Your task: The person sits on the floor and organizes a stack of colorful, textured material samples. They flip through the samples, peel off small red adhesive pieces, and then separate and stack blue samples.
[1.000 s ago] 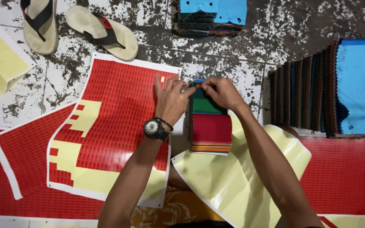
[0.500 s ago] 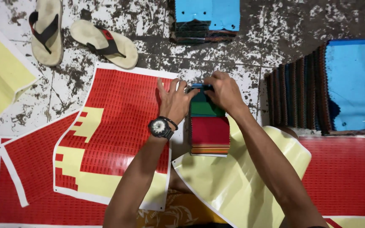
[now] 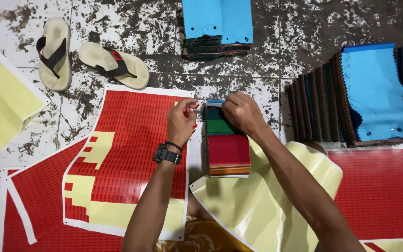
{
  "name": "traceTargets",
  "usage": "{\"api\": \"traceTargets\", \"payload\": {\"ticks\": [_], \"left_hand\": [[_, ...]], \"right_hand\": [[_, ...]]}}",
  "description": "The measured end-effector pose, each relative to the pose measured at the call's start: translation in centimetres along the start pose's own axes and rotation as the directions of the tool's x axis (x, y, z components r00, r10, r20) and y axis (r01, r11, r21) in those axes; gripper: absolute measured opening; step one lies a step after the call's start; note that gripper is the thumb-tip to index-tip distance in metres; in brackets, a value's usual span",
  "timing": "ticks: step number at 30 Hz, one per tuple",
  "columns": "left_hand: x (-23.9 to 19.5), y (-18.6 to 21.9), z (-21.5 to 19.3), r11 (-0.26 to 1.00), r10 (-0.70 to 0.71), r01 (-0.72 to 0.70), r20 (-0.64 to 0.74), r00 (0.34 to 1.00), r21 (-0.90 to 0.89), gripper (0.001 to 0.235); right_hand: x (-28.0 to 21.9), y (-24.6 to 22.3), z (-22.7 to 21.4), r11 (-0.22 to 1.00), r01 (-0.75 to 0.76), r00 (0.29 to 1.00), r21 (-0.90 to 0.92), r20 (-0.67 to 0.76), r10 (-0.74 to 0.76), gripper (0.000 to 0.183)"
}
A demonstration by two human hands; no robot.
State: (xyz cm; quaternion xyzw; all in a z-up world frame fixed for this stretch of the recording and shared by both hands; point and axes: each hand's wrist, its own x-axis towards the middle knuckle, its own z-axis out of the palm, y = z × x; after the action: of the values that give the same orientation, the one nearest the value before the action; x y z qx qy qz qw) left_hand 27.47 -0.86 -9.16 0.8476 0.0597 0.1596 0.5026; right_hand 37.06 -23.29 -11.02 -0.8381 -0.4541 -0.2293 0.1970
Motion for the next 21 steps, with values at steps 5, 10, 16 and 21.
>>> {"api": "traceTargets", "payload": {"ticks": [5, 10, 16, 21], "left_hand": [[0.4, 0.4, -0.3, 0.994, -0.024, 0.039, 0.148, 0.989, -0.101, 0.045], [0.8, 3.4, -0.3, 1.000, 0.003, 0.001, 0.263, 0.965, -0.014, 0.050], [0.4, 2.9, 0.2, 0.995, -0.099, 0.087, 0.338, 0.936, 0.048, 0.053], [-0.1, 0.7, 0.5, 0.970, -0.028, -0.007, 0.140, 0.990, 0.245, 0.052]], "right_hand": [[4.3, -3.9, -8.7, 0.738, -0.475, 0.799, 0.479, 0.586, 0.134, 0.011], [4.1, -2.7, -6.4, 0.622, -0.594, 0.772, 0.510, 0.581, 0.259, 0.017], [3.2, -2.0, -4.3, 0.623, -0.631, 0.733, 0.463, 0.620, 0.281, 0.012], [3.1, -1.2, -2.4, 0.632, -0.688, 0.669, 0.357, 0.649, 0.362, 0.012]]}}
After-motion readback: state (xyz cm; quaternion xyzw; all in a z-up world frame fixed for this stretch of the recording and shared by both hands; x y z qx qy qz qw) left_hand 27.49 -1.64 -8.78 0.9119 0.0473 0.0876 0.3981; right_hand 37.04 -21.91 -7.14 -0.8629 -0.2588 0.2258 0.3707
